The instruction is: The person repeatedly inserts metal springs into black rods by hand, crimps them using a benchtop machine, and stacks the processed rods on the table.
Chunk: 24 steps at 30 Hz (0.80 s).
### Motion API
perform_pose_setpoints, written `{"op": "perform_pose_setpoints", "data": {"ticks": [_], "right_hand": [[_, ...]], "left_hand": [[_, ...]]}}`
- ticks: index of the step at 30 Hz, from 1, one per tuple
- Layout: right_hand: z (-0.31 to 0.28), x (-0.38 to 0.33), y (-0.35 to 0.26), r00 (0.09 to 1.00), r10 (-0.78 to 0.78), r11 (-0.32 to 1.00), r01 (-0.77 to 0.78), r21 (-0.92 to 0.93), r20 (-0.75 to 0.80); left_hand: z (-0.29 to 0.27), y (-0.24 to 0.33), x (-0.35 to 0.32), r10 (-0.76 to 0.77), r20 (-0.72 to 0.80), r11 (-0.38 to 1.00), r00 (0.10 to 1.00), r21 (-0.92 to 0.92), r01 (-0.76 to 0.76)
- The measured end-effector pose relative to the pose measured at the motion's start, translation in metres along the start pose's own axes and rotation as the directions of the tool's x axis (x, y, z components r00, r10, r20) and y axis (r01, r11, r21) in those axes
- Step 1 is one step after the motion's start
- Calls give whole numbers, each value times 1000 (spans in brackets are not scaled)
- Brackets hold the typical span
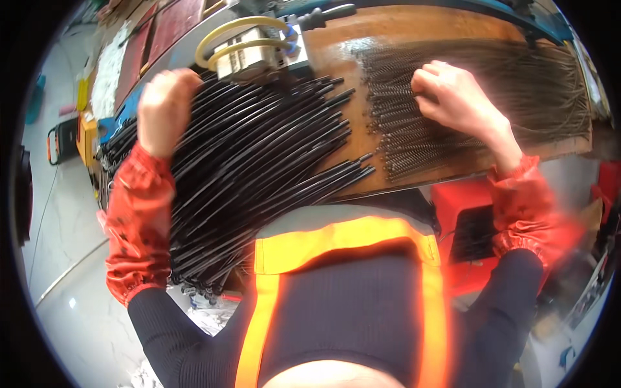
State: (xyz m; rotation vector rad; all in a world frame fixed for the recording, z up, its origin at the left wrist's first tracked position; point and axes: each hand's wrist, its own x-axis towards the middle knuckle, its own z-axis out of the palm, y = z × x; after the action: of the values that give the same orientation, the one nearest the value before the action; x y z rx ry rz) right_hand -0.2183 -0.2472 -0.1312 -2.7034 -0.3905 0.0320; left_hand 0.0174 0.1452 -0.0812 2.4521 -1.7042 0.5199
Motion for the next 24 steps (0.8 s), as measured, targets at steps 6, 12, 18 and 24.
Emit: {"op": "perform_pose_setpoints", "data": {"ticks": [6, 12, 18, 24], "right_hand": [[-3, 8, -5, 999, -30, 999, 30, 13, 33], [-2, 3, -1, 1000, 6, 1000, -7, 15, 16], [0, -2, 7, 999, 30, 996, -26, 90, -43], [13, 5, -30, 943, 1, 999, 14, 42, -332]], "left_hand": [[-7, 83, -33, -91, 271, 978, 958, -155, 137], [5, 84, -34, -124, 302, 977, 945, -131, 170], [-1, 84, -25, -164, 293, 938, 942, -251, 241], [-9, 116, 0, -46, 279, 960, 959, -255, 120]]}}
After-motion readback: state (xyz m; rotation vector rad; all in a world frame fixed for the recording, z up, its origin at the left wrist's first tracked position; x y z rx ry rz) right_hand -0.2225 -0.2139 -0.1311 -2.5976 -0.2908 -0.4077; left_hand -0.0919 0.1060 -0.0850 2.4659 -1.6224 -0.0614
